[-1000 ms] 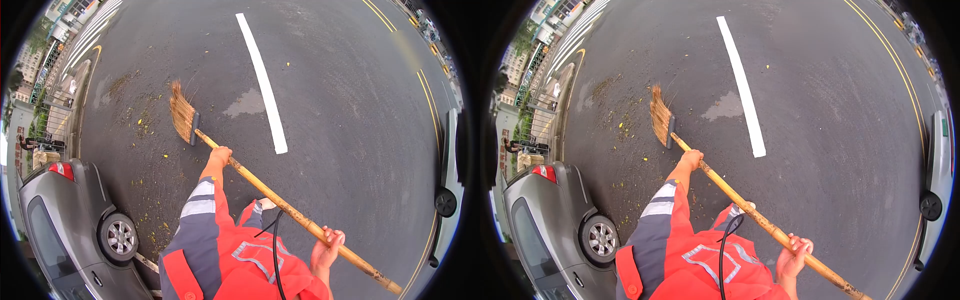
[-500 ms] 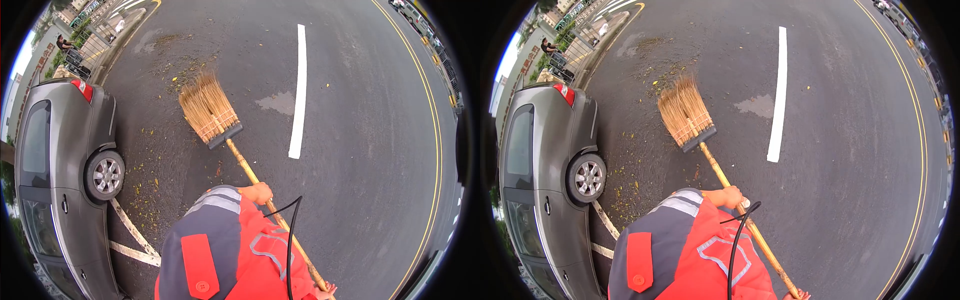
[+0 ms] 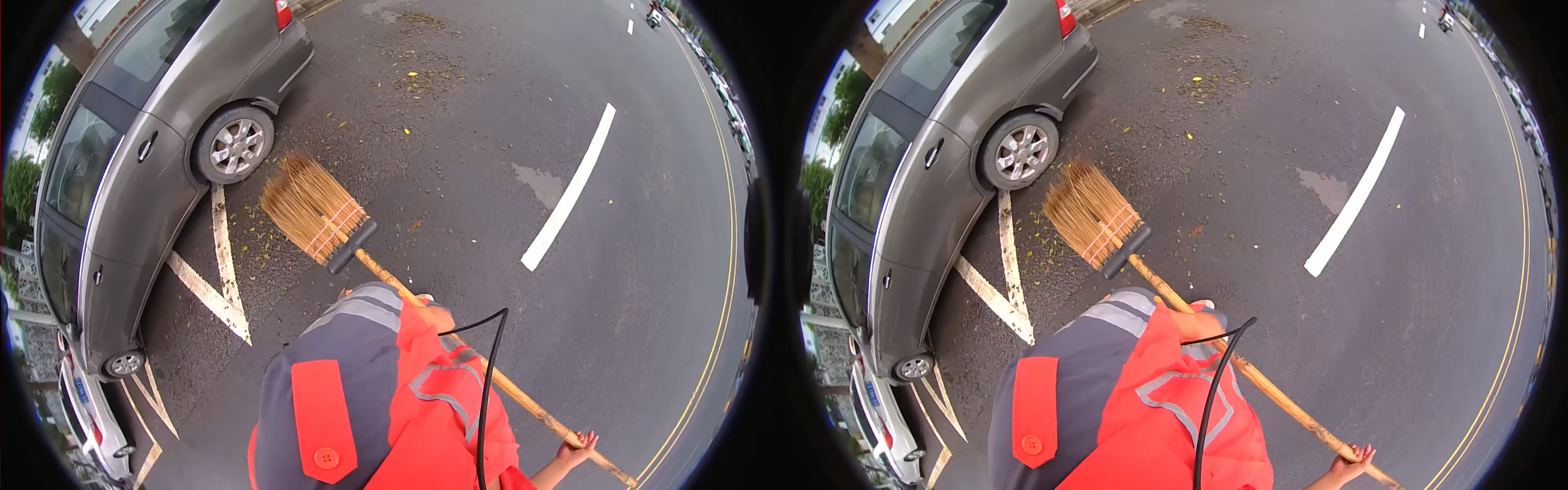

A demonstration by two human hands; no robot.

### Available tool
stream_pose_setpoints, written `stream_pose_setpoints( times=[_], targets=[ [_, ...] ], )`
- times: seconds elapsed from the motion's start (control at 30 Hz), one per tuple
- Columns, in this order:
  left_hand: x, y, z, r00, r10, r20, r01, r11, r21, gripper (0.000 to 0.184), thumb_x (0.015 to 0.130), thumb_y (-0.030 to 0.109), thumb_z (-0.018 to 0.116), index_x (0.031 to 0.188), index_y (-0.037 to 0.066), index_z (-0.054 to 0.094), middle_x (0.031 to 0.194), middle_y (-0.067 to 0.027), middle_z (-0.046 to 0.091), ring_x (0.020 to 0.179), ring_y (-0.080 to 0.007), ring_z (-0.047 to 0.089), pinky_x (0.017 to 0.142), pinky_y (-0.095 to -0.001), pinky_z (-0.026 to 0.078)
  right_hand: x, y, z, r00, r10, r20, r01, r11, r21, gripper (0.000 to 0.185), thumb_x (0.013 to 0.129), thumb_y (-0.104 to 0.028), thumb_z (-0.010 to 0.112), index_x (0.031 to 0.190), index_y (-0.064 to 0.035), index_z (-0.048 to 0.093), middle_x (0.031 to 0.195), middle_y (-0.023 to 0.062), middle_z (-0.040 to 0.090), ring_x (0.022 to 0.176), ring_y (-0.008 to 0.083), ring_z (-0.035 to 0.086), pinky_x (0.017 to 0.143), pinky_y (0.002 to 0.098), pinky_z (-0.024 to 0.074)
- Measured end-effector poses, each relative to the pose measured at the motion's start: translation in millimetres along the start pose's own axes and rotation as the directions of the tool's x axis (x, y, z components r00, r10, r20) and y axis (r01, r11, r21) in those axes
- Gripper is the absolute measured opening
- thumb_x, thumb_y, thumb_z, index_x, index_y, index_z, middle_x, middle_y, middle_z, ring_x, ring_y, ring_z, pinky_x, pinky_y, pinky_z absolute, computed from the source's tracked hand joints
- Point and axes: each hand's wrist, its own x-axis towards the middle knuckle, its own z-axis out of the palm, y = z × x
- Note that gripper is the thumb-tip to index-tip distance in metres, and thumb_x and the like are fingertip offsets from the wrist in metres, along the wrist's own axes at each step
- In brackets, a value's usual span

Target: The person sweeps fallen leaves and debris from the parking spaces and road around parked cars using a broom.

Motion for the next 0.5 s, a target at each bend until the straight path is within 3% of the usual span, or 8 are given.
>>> stream_pose_setpoints(
  times=[0.13,0.27,0.43,0.47,0.5],
  targets=[
    [-67,-20,55,0.964,-0.246,-0.102,0.230,0.963,-0.140,0.026,0.068,0.029,0.067,0.087,0.011,0.067,0.089,-0.0112,0.066,0.088,-0.0292,0.063,0.077,-0.0426,0.048,50,44,48,0.971,0.115,0.210,-0.091,0.989,-0.118,0.028,0.086,-0.029,0.062,0.094,-0.0050,0.051,0.062,0.0011,0.046,0.056,0.0148,0.048,0.058,0.0262,0.0463],
    [-148,-24,126,0.870,-0.469,-0.151,0.406,0.857,-0.319,0.027,0.068,0.029,0.067,0.087,0.011,0.067,0.090,-0.0113,0.066,0.089,-0.0292,0.063,0.077,-0.0424,0.048,22,95,104,0.906,0.188,0.379,-0.101,0.966,-0.237,0.031,0.087,-0.029,0.062,0.100,-0.0033,0.051,0.061,0.0011,0.045,0.056,0.0134,0.049,0.057,0.0245,0.0460],
    [-249,-4,227,0.723,-0.678,-0.129,0.539,0.672,-0.509,0.028,0.069,0.030,0.068,0.088,0.011,0.067,0.091,-0.0114,0.066,0.090,-0.0293,0.063,0.078,-0.0422,0.048,-33,160,119,0.733,0.321,0.599,-0.127,0.930,-0.344,0.032,0.088,-0.029,0.060,0.106,-0.0031,0.053,0.062,0.0008,0.045,0.057,0.0122,0.049,0.060,0.0247,0.0457],
    [-270,-2,246,0.693,-0.711,-0.122,0.560,0.636,-0.531,0.028,0.069,0.031,0.068,0.089,0.011,0.067,0.091,-0.0114,0.066,0.090,-0.0293,0.063,0.078,-0.0421,0.049,-36,178,116,0.636,0.400,0.660,-0.177,0.908,-0.379,0.030,0.087,-0.030,0.061,0.102,-0.0043,0.056,0.063,0.0015,0.048,0.061,0.0138,0.050,0.065,0.0264,0.0467],
    [-293,3,263,0.663,-0.742,-0.100,0.580,0.593,-0.558,0.028,0.069,0.031,0.068,0.089,0.011,0.067,0.091,-0.0114,0.066,0.090,-0.0293,0.063,0.078,-0.0421,0.049,-49,193,118,0.617,0.421,0.665,-0.176,0.897,-0.405,0.030,0.087,-0.030,0.061,0.102,-0.0043,0.056,0.063,0.0015,0.048,0.061,0.0138,0.050,0.065,0.0264,0.0467]
  ],
)
